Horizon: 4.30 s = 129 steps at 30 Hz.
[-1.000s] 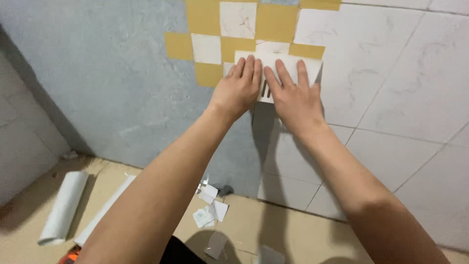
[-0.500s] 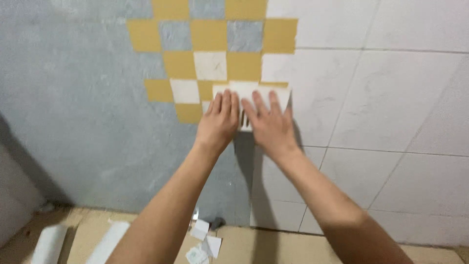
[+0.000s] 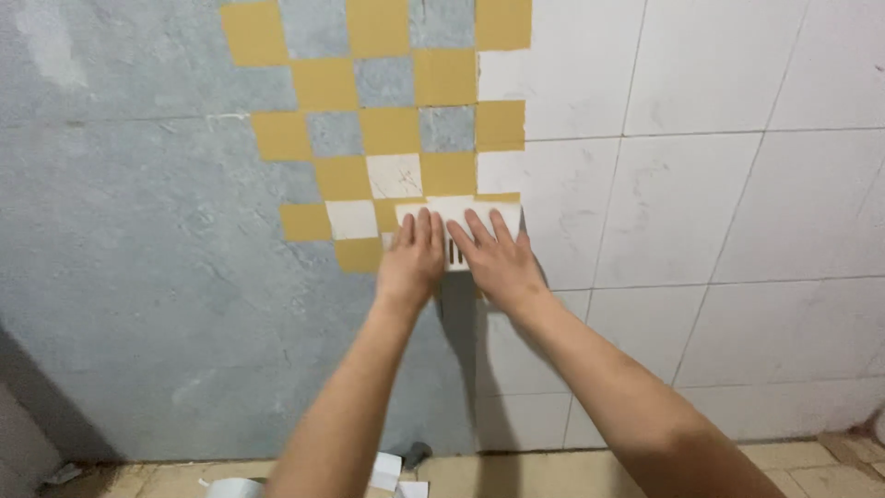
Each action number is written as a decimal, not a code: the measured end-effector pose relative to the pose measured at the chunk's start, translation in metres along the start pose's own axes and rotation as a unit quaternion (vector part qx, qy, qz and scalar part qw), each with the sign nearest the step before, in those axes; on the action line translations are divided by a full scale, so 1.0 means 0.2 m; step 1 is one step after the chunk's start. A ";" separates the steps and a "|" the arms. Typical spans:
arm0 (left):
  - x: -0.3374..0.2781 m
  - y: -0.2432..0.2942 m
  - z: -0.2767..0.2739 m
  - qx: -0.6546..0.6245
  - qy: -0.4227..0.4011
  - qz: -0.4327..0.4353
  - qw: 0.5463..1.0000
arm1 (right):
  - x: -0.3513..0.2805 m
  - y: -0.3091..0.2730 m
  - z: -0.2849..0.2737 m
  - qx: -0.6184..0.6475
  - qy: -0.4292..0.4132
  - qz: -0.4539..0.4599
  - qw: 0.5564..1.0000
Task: Applying small square decorative stickers to a wall in a checkerboard pattern and smoothing them with a squeegee
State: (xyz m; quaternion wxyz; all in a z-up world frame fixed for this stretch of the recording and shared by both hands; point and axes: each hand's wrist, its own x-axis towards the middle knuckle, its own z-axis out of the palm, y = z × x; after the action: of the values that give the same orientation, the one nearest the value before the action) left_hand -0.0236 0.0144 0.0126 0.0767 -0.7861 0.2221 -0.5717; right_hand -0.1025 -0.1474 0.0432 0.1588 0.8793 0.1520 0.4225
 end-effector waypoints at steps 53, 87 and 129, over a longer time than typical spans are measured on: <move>-0.20 0.07 0.02 0.031 -0.003 0.043 0.999 | -0.15 -0.06 0.11 -0.003 0.006 -0.036 0.999; -0.01 0.03 0.05 0.050 0.029 0.034 0.998 | -0.01 0.07 0.08 0.002 0.011 -0.037 0.999; 0.00 -0.12 -0.15 -0.436 -0.157 -0.441 0.769 | 0.28 0.41 0.31 0.072 0.172 0.100 0.977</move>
State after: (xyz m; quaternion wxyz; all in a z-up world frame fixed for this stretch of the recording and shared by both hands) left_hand -0.0446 0.0405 0.0309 -0.5007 -0.8256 0.0612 -0.2527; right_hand -0.0089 -0.2091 0.0784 0.0232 0.8132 0.1188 0.5693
